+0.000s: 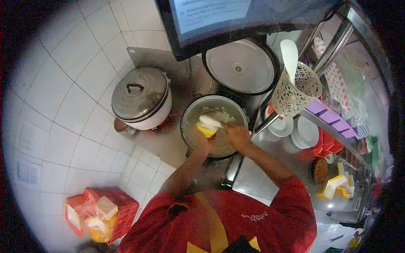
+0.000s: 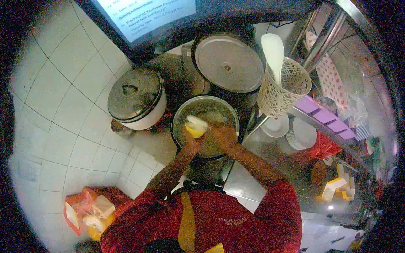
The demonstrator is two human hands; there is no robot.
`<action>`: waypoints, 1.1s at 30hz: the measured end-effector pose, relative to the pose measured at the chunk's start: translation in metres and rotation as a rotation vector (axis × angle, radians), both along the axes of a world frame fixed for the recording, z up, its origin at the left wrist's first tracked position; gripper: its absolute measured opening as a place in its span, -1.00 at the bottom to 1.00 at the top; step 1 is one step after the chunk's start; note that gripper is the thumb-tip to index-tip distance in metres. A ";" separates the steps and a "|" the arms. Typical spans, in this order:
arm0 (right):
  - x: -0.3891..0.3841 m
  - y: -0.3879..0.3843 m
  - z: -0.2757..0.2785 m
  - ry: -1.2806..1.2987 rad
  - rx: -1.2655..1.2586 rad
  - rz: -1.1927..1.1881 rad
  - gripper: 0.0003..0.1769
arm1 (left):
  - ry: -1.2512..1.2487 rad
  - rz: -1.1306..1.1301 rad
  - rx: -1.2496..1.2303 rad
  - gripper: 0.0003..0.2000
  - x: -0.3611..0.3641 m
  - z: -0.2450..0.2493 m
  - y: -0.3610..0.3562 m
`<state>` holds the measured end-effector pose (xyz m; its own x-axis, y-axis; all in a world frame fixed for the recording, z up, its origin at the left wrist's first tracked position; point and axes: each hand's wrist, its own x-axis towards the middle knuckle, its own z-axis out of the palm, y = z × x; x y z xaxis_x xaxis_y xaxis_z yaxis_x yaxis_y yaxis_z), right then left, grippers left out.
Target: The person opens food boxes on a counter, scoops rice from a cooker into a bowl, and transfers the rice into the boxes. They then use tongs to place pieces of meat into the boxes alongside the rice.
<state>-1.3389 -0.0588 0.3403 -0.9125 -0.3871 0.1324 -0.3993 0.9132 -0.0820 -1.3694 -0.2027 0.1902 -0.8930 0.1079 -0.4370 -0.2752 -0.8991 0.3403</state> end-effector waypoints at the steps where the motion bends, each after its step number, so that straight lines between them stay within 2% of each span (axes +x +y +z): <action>1: -0.003 0.006 0.013 -0.028 -0.116 -0.063 -0.68 | 0.007 -0.003 0.002 -0.27 -0.002 0.009 -0.002; 2: -0.009 0.009 0.015 -0.022 -0.114 -0.066 -0.68 | -0.007 -0.026 0.094 -0.30 -0.002 0.020 -0.007; 3: -0.015 0.012 0.016 -0.060 -0.156 -0.185 -0.72 | -0.024 -0.050 0.187 -0.34 -0.001 0.030 -0.009; 4: -0.017 0.013 0.015 -0.100 -0.198 -0.304 -0.73 | 0.051 -0.084 0.170 -0.36 0.000 0.033 -0.009; 5: -0.015 0.012 0.009 -0.096 -0.198 -0.306 -0.73 | 0.054 -0.085 0.171 -0.36 0.001 0.036 -0.008; 7: -0.006 0.004 -0.015 -0.052 -0.251 -0.106 -0.66 | 0.227 -0.158 0.192 -0.35 0.001 0.044 -0.006; 8: -0.006 -0.002 -0.034 -0.047 -0.251 -0.106 -0.66 | 0.232 -0.160 0.192 -0.35 0.001 0.042 -0.002; 9: -0.010 -0.007 -0.056 -0.089 -0.162 -0.141 -0.63 | 0.223 -0.131 0.238 -0.43 -0.002 0.037 0.003; 10: -0.009 -0.017 -0.052 -0.139 -0.074 -0.176 -0.59 | 0.207 -0.102 0.281 -0.51 0.001 0.035 0.005; 14: -0.006 -0.014 -0.021 -0.207 -0.116 -0.254 -0.59 | 0.178 -0.125 0.176 -0.49 0.015 0.028 -0.003; 16: -0.017 -0.001 -0.010 -0.140 -0.295 -0.141 -0.61 | 0.183 -0.138 0.097 -0.48 0.005 0.036 -0.010; 17: -0.018 -0.005 -0.018 -0.140 -0.293 -0.136 -0.61 | 0.184 -0.133 0.098 -0.48 0.005 0.050 -0.009; 19: -0.011 -0.014 -0.043 -0.208 -0.150 -0.166 -0.61 | -0.041 -0.037 0.065 -0.45 0.011 0.072 -0.004; 20: -0.007 -0.016 -0.041 -0.205 -0.152 -0.168 -0.61 | -0.039 -0.039 0.064 -0.45 0.011 0.061 -0.008; 22: -0.007 -0.018 -0.033 -0.151 -0.178 -0.185 -0.62 | 0.185 -0.369 0.221 -0.45 0.001 0.027 -0.021; 23: -0.005 -0.021 -0.028 -0.157 -0.183 -0.187 -0.62 | 0.179 -0.371 0.217 -0.45 -0.004 0.010 -0.020; 25: -0.014 -0.021 -0.016 -0.232 -0.165 -0.198 -0.62 | 0.178 -0.190 0.324 -0.45 -0.014 -0.010 -0.012; 26: -0.019 -0.019 -0.015 -0.233 -0.165 -0.199 -0.62 | 0.177 -0.191 0.324 -0.45 -0.005 0.007 -0.013; 28: -0.035 -0.014 -0.017 -0.179 -0.207 -0.253 -0.61 | 0.319 -0.235 0.212 -0.48 0.008 0.042 -0.021; 29: -0.039 -0.015 -0.025 -0.175 -0.208 -0.248 -0.61 | 0.323 -0.231 0.209 -0.48 0.001 0.037 -0.022; 31: -0.033 -0.018 -0.036 -0.150 0.005 -0.157 -0.59 | 0.248 -0.202 0.235 -0.48 -0.007 0.033 -0.019; 32: -0.028 -0.020 -0.035 -0.150 0.003 -0.160 -0.59 | 0.247 -0.205 0.234 -0.48 -0.005 0.035 -0.018; 33: -0.024 -0.024 -0.033 -0.221 -0.110 -0.198 -0.60 | 0.311 -0.148 -0.041 -0.47 -0.005 0.037 -0.017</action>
